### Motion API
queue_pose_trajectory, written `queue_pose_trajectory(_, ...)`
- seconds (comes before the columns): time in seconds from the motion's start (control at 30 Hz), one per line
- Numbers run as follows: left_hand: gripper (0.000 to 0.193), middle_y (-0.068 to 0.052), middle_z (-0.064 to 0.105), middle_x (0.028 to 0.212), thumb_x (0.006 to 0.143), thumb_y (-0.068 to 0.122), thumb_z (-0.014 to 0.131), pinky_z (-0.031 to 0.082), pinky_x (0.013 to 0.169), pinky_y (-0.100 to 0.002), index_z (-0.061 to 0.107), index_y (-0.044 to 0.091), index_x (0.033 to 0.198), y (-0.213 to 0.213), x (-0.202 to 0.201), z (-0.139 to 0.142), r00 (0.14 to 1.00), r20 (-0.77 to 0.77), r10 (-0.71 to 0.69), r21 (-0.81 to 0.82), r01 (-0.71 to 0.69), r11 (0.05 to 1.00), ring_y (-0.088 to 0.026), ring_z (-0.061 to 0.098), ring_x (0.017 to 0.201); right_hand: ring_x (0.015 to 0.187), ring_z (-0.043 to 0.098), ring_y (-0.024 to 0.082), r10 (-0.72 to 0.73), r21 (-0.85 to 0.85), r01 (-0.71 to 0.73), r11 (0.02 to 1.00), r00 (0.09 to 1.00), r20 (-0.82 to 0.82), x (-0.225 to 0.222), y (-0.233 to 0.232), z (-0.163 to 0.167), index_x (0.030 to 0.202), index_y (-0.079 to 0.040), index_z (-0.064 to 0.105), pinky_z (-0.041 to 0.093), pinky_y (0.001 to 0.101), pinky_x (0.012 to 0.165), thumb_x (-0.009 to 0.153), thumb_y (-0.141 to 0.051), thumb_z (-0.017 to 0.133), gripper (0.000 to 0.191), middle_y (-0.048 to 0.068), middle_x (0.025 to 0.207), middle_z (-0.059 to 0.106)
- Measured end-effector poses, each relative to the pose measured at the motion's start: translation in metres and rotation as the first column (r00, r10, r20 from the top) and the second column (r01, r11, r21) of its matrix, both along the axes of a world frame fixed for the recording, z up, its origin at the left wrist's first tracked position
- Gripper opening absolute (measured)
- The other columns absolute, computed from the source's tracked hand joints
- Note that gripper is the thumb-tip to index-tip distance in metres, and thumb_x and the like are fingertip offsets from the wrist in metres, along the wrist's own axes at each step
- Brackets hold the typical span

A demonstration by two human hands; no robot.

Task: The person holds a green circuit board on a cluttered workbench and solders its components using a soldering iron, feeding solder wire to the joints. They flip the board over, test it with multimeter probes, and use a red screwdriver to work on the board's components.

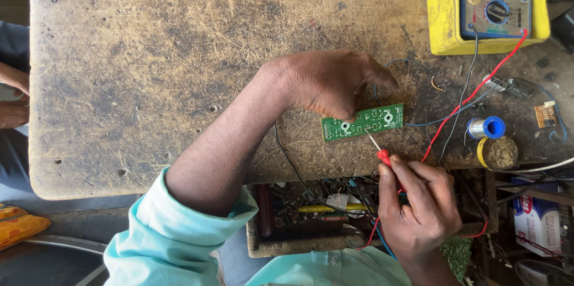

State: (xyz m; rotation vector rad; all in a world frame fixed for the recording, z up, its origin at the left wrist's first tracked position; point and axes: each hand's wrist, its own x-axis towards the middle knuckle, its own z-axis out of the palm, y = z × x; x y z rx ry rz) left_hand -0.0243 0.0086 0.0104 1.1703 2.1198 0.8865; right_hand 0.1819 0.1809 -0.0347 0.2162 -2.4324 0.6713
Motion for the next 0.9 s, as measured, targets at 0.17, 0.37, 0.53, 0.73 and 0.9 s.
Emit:
queue_pose_trajectory(0.17,0.084,-0.014,0.077,0.1,0.06,0.003,0.071,0.063,0.073,-0.035,0.056,0.011,0.142,0.002,0.001,0.001,0.999,-0.048,0.0,0.013,0.001,1.0,-0.022,0.077,0.085,0.087,0.069,0.018,-0.027,-0.003,0.027,1.0,0.999,0.022,0.002,0.001,-0.002,0.12,0.001,0.074,0.057,0.0272,0.07,0.095,0.004,0.085,0.027,0.01,0.107,0.067)
queue_pose_trajectory(0.37,0.081,-0.013,0.078,0.092,0.062,0.005,0.069,0.063,0.071,-0.036,0.057,0.015,0.142,0.001,0.0,0.002,1.0,-0.024,0.004,-0.044,-0.006,0.999,-0.022,0.077,0.081,0.082,0.068,0.017,-0.127,0.072,0.123,0.99,0.991,0.049,0.004,0.005,-0.003,0.12,0.0,0.076,0.055,0.0279,0.069,0.099,0.001,0.083,0.022,0.01,0.105,0.067)
queue_pose_trajectory(0.53,0.082,-0.013,0.077,0.095,0.06,0.005,0.071,0.062,0.07,-0.036,0.058,0.012,0.141,0.002,0.0,0.003,0.999,-0.053,-0.008,0.025,0.009,1.0,-0.022,0.076,0.081,0.085,0.068,0.019,-0.124,0.043,0.121,0.992,0.99,0.065,0.002,0.0,0.001,0.118,0.001,0.076,0.055,0.0282,0.066,0.097,0.0,0.082,0.021,0.011,0.103,0.066)
queue_pose_trajectory(0.73,0.087,-0.013,0.077,0.08,0.062,-0.001,0.065,0.057,0.056,-0.038,0.053,0.016,0.146,-0.001,0.005,0.01,0.994,0.094,0.052,-0.093,-0.044,0.995,-0.022,0.069,0.065,0.083,0.068,0.026,-0.02,0.03,0.018,0.999,0.999,0.05,0.006,0.006,0.008,0.111,0.003,0.068,0.056,0.0349,0.071,0.093,-0.001,0.076,0.02,0.016,0.101,0.065)
queue_pose_trajectory(0.9,0.083,-0.009,0.076,0.093,0.07,-0.006,0.064,0.059,0.058,-0.034,0.052,0.018,0.149,0.003,0.005,0.017,0.986,0.159,0.046,-0.09,-0.032,0.995,-0.02,0.067,0.068,0.066,0.061,0.011,-0.241,-0.453,0.266,0.851,0.964,0.112,0.012,0.054,0.013,0.12,0.003,0.057,0.052,0.0254,0.063,0.108,0.001,0.054,0.013,0.011,0.092,0.067)
